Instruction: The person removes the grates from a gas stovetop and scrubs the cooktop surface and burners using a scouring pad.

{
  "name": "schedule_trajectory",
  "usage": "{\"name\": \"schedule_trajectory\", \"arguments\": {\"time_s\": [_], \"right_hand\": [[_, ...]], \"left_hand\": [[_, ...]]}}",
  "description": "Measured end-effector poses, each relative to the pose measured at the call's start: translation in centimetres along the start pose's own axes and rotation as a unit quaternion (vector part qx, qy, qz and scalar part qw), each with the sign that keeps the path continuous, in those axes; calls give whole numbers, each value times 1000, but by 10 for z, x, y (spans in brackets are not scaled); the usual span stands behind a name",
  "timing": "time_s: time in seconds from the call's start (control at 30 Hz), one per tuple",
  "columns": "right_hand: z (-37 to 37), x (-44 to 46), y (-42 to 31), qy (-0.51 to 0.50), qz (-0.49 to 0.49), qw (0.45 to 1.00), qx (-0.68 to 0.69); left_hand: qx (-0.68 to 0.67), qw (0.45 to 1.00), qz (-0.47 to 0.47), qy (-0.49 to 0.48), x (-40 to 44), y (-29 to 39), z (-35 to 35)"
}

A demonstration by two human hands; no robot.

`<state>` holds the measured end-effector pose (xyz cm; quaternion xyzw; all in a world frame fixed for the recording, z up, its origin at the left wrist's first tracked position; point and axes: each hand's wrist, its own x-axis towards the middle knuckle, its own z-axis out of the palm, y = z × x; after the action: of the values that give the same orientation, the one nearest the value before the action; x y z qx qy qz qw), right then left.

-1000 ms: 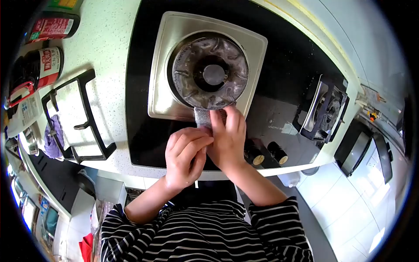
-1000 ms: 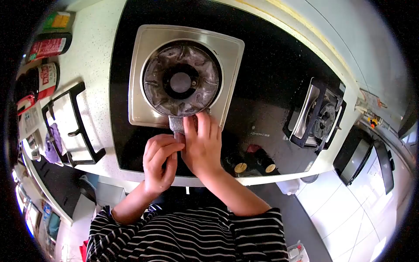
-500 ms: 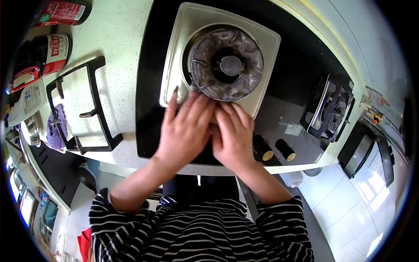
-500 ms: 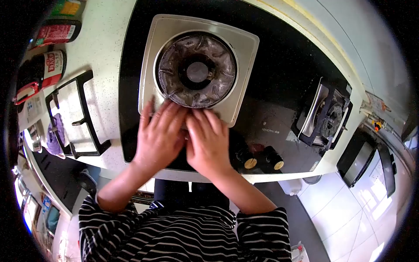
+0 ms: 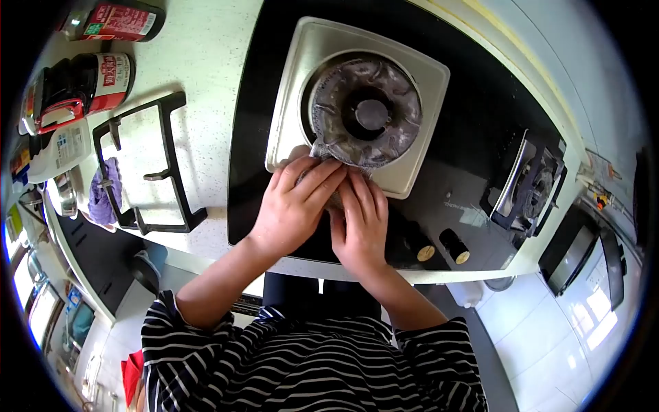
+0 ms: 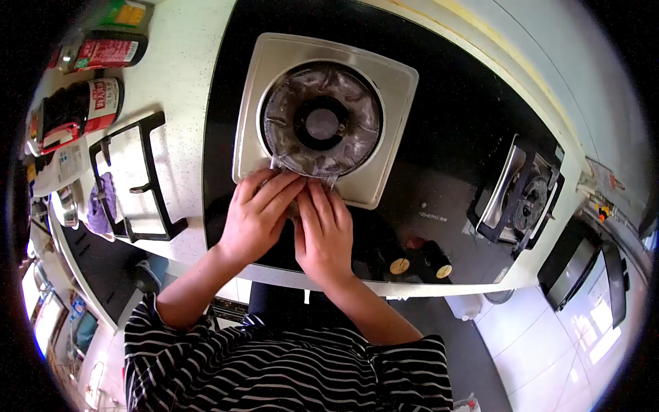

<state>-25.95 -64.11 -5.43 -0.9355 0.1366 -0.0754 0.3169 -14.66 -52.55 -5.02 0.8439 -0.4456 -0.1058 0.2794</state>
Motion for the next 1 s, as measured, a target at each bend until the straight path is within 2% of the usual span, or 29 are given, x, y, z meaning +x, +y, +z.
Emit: {"name": "schedule_trajectory", "arguments": {"time_s": [0.17, 0.23, 0.33, 0.47, 0.63, 0.73, 0.83, 0.9, 0.97, 1.0], "right_hand": [[13, 21, -31, -22, -35, 998, 49], [18, 34, -37, -15, -43, 997, 68], [21, 47, -41, -8, -36, 996, 82], [22, 38, -37, -24, -7, 998, 53], [11, 8, -29, -33, 28, 999, 14], [-9, -6, -14, -36, 35, 997, -63], [-17, -8, -3, -17, 30, 998, -59], [-14, -3, -4, -23, 33, 999, -33], [-6, 6, -6, -34, -2, 999, -12], [0, 9, -9, -24, 0, 1000, -2]], "left_hand": [[53, 992, 88, 74, 11, -39, -36], [59, 990, 95, 84, 23, -43, -50], [49, 997, 44, 26, 43, -52, -49], [101, 993, 52, -25, 46, -48, -44], [55, 996, -24, -64, 19, -9, -27], [13, 997, -60, -43, 8, 18, -1], [57, 998, -38, -17, 6, 26, 13], [107, 993, -22, -34, 4, 17, 4], [147, 988, -43, -27, 8, 9, -8], [125, 991, -54, -17, 7, 10, -10]]}}
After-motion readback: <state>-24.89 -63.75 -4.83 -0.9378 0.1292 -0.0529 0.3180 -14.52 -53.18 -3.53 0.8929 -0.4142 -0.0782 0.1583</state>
